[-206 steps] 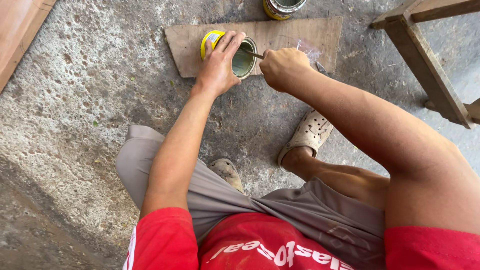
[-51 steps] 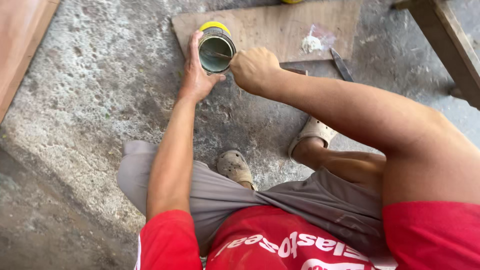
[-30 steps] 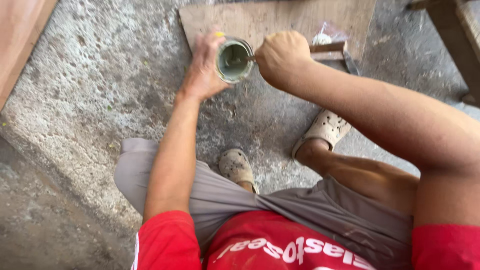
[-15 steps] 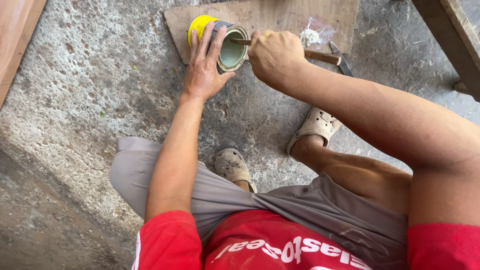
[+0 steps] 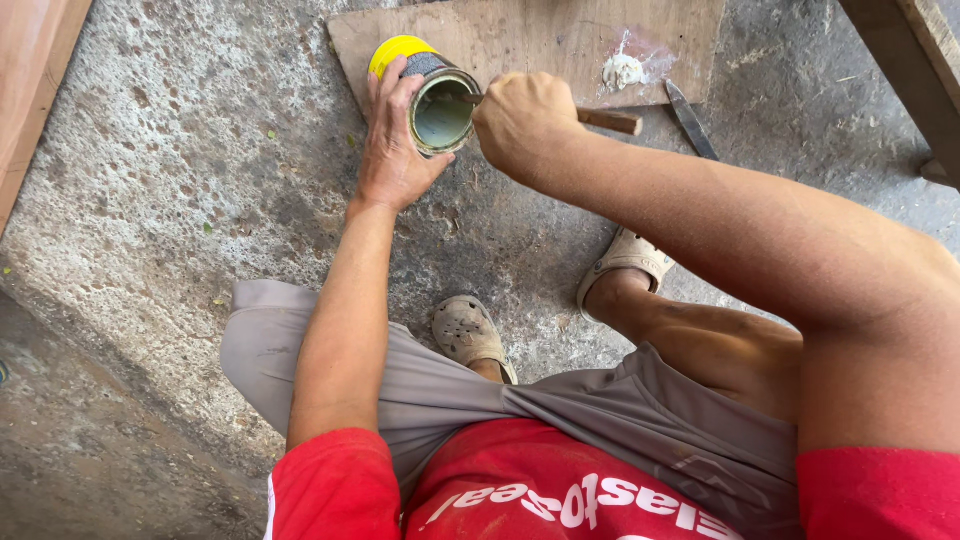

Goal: The person sits on the floor stirring liquid in an open can with a stick, then mixes a white paste on a wooden board, scraping and combining it with a stick and a knife, and stirs the can contents again.

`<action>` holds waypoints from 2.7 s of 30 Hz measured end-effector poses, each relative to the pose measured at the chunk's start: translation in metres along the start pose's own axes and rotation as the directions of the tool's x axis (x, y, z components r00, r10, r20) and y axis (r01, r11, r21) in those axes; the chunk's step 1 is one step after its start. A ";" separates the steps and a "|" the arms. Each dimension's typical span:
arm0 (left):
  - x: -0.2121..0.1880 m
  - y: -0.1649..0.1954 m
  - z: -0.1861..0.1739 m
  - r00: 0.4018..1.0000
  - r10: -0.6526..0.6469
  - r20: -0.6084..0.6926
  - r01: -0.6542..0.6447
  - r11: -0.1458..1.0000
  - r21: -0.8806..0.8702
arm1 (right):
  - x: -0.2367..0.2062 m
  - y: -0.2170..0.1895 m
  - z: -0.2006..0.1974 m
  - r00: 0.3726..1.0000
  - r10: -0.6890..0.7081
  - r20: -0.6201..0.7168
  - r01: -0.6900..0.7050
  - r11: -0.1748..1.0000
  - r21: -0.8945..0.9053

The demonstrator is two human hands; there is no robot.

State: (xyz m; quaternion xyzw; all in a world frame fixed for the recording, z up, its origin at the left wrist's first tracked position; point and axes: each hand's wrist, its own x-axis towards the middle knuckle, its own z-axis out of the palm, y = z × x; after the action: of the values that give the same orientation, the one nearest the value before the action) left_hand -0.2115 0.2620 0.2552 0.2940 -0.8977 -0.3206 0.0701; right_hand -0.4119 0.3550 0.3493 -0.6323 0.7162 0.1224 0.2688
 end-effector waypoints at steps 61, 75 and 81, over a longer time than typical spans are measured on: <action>-0.024 0.004 -0.027 0.992 0.097 -0.081 -0.105 0.990 -0.098 | -0.006 -0.008 -0.026 0.898 0.046 0.438 -0.187 0.940 0.284; -0.026 0.010 -0.032 0.995 0.089 -0.052 -0.095 0.988 -0.118 | -0.009 0.000 0.020 0.969 -0.087 0.232 -0.011 0.919 0.393; -0.024 0.018 -0.044 0.997 0.073 0.016 -0.072 0.995 -0.066 | -0.008 0.005 0.029 0.960 -0.074 0.268 -0.057 0.891 0.450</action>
State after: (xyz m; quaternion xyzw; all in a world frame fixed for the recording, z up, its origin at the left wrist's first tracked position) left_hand -0.1866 0.2639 0.3021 0.2559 -0.8975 -0.3496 0.0828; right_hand -0.4099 0.3775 0.3285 -0.5318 0.6772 0.0386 0.5071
